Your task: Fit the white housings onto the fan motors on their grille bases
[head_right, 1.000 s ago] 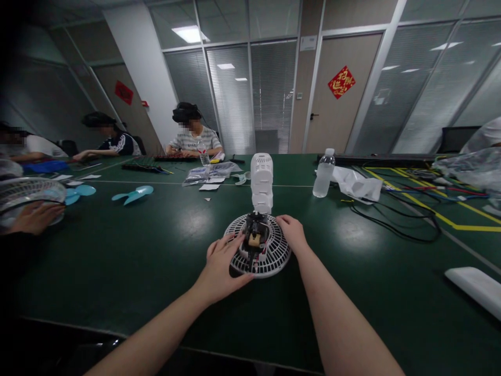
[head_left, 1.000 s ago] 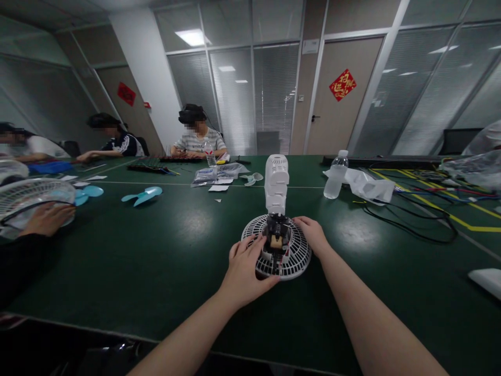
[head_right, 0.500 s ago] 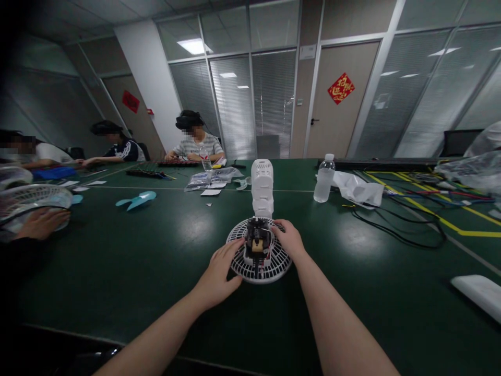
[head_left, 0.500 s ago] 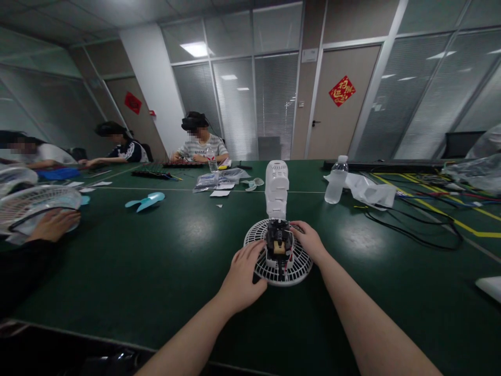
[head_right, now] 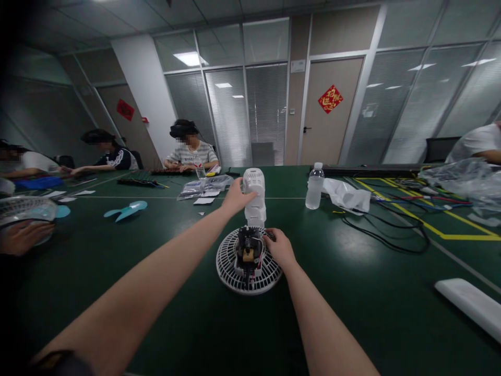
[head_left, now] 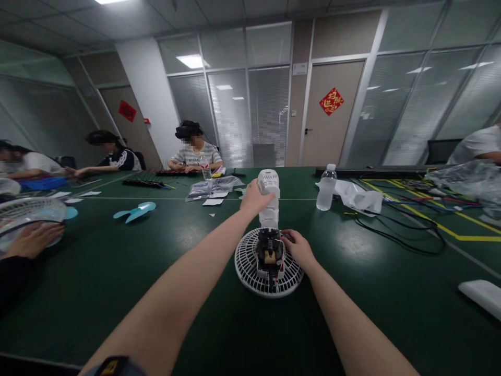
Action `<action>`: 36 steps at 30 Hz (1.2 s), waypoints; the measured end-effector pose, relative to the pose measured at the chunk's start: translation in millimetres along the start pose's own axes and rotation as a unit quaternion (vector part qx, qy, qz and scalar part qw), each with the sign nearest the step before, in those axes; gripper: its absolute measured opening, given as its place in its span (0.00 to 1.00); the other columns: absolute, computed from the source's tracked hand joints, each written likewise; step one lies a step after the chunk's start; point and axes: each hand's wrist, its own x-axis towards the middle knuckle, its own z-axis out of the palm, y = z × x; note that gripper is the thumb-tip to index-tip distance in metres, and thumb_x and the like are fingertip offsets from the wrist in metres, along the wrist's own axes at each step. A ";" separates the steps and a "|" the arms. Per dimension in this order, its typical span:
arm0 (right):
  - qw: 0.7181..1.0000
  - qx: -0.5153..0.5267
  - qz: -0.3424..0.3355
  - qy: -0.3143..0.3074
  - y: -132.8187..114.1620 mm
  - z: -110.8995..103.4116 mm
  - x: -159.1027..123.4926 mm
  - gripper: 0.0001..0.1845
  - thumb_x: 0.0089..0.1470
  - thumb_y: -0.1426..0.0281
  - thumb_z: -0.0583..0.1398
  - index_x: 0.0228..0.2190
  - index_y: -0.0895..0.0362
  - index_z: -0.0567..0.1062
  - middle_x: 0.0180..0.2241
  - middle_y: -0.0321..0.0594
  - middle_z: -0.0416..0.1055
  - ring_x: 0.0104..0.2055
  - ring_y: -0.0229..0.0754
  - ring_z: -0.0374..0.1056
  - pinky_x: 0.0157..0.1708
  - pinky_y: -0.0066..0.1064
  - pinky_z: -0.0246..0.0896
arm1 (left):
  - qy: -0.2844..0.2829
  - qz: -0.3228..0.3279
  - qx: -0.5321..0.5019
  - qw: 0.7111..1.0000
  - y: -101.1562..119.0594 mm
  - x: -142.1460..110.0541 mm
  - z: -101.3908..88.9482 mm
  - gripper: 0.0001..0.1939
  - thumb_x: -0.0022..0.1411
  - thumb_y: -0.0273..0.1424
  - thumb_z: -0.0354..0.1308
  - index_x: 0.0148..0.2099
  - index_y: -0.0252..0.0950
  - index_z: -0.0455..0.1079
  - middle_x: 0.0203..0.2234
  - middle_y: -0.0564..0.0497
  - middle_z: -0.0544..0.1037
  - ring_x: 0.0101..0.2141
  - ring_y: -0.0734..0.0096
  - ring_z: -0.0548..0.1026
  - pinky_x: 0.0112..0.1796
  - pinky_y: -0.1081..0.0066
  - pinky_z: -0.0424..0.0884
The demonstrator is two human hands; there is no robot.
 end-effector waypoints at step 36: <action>1.000 -0.001 0.001 -0.002 -0.9 -0.7 -1.8 0.14 0.57 0.62 0.60 0.43 0.53 0.79 0.45 0.42 0.79 0.50 0.49 0.74 0.53 0.41 0.65 | 0.129 0.010 -0.192 0.973 -40.2 -147.1 -20.1 0.45 0.61 0.42 0.61 0.71 0.43 0.40 0.65 0.41 0.63 0.60 0.56 0.71 0.56 0.60 0.73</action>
